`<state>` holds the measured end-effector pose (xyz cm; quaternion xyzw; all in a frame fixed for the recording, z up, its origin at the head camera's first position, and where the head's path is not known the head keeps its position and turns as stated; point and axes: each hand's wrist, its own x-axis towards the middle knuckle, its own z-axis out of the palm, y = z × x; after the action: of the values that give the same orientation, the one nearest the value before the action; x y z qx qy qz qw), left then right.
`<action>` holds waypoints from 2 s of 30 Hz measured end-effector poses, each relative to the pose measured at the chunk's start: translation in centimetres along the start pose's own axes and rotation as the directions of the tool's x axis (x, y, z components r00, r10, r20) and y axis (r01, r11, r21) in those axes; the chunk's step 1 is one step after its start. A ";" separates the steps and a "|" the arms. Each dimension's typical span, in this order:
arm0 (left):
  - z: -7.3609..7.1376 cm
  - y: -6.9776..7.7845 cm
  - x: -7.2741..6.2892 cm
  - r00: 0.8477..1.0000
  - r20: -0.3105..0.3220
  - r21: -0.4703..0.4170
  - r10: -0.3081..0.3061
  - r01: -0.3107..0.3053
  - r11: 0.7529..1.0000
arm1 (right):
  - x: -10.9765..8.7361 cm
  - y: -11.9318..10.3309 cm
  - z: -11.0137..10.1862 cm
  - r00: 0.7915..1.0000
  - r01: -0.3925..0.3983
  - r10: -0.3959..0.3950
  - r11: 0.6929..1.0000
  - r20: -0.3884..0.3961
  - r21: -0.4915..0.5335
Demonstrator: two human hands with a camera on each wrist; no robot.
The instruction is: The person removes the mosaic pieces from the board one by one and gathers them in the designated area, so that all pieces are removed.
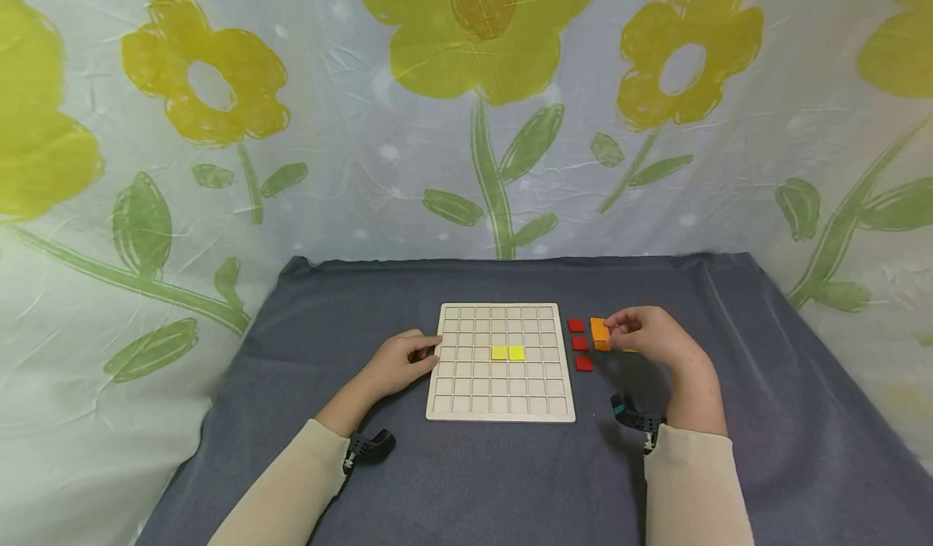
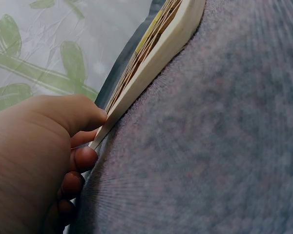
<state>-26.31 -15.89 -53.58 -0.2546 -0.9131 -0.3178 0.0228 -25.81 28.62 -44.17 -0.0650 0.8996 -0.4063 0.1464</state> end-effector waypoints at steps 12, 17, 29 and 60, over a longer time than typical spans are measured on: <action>-0.1 0.1 0.0 1.000 -0.001 -0.003 -0.010 0.010 1.000 | 0.2 1.7 0.2 0.989 -0.077 0.085 0.995 0.122 -0.066; -0.1 0.1 0.1 1.000 0.005 0.004 -0.022 0.022 1.000 | 0.5 1.8 0.4 0.986 -0.094 0.109 0.989 0.129 -0.115; -0.2 0.1 0.1 1.000 0.007 0.006 -0.011 0.011 1.000 | 0.8 1.6 0.9 0.987 -0.097 0.118 0.980 0.112 -0.175; 0.1 -0.1 -0.1 1.000 0.001 -0.019 -0.014 0.014 1.000 | 0.5 -5.1 3.0 0.946 0.188 -0.198 0.980 -0.256 -0.066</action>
<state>-26.24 -15.90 -53.73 -0.2486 -0.9117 -0.3266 0.0180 -25.37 22.94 -42.35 -0.1016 0.9084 -0.4052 -0.0151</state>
